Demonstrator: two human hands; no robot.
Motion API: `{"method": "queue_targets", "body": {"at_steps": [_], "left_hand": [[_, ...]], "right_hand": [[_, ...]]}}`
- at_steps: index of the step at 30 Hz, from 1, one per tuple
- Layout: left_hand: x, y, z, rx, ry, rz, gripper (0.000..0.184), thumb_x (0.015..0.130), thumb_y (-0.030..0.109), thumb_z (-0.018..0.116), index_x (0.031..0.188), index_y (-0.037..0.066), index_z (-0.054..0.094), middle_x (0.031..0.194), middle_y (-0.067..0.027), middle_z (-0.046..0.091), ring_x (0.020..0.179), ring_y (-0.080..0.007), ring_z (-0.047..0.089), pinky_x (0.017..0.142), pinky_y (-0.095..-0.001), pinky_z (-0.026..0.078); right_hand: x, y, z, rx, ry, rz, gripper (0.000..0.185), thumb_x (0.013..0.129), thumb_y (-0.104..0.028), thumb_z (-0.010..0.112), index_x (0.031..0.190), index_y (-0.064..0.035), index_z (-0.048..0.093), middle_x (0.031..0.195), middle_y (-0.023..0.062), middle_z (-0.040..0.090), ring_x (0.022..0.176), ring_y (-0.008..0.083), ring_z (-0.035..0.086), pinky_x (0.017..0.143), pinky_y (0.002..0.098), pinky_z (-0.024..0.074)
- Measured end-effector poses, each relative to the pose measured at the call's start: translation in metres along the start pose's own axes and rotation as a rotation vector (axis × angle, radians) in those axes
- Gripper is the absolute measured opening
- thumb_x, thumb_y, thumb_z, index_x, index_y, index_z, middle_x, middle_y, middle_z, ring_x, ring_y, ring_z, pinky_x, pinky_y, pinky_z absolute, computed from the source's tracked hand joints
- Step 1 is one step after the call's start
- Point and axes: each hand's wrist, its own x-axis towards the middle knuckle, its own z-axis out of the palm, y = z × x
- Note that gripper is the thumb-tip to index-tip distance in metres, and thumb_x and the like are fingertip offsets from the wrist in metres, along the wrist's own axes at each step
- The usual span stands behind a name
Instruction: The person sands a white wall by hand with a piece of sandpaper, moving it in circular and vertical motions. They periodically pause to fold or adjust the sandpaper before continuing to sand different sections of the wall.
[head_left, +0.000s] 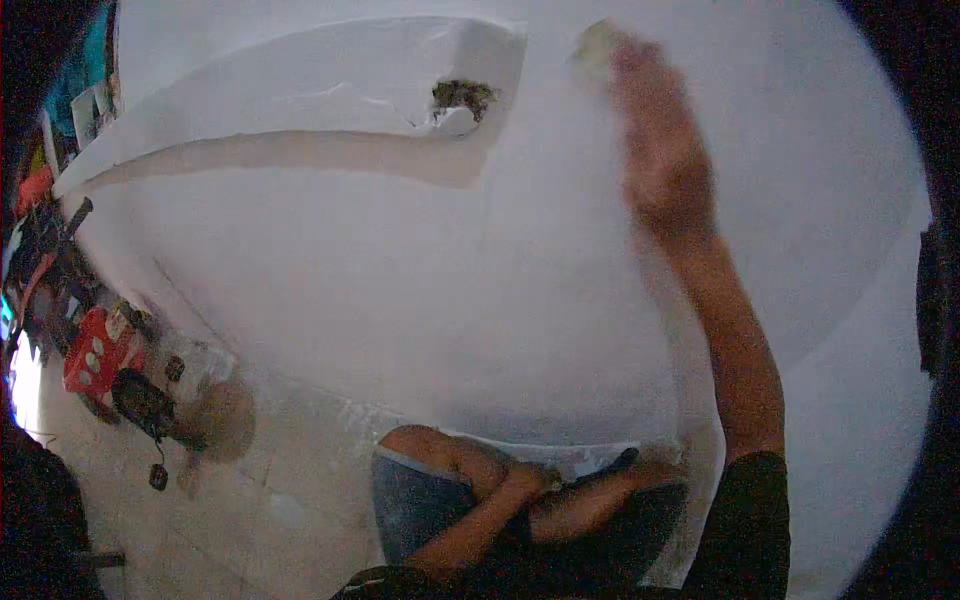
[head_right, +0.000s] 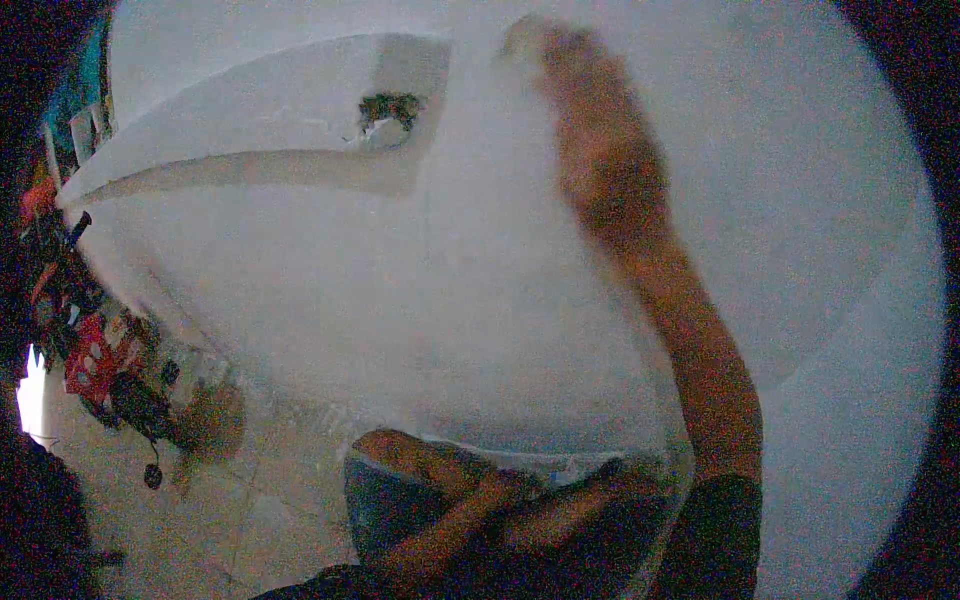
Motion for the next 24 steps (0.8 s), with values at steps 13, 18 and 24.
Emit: {"method": "queue_targets", "body": {"at_steps": [13, 18, 24], "left_hand": [[0.034, -0.017, 0.08, -0.089, 0.438, 0.031, 0.062, 0.09, 0.065, 0.053, 0.141, 0.03, 0.06, 0.152, -0.0101, 0.052, 0.14, -0.0382, 0.046, 0.111, -0.0762, 0.02], [0.033, -0.017, 0.058, -0.207, 0.025, 0.016, 0.06, 0.091, 0.062, 0.054, 0.139, 0.028, 0.061, 0.151, -0.0113, 0.053, 0.14, -0.0385, 0.046, 0.112, -0.0723, 0.022], [0.037, -0.021, 0.058, -0.251, -0.034, 0.011, 0.058, 0.092, 0.059, 0.054, 0.138, 0.025, 0.062, 0.15, -0.0127, 0.053, 0.139, -0.0389, 0.047, 0.114, -0.0676, 0.025]], "right_hand": [[-0.073, -0.024, -0.016, 0.02, -0.091, 0.138, 0.052, 0.096, -0.002, 0.052, 0.148, -0.0046, 0.049, 0.153, 0.0173, 0.048, 0.144, 0.0373, 0.042, 0.12, 0.0529, 0.0322], [-0.156, -0.062, -0.026, 0.403, -0.497, 0.113, 0.05, 0.099, -0.004, 0.045, 0.148, -0.0077, 0.049, 0.152, 0.0141, 0.05, 0.144, 0.0379, 0.041, 0.123, 0.0515, 0.0252], [-0.083, 0.032, -0.034, -0.143, -0.055, 0.176, 0.048, 0.101, -0.004, 0.043, 0.148, -0.0069, 0.048, 0.152, 0.0155, 0.05, 0.143, 0.0376, 0.043, 0.123, 0.0496, 0.0259]]}}
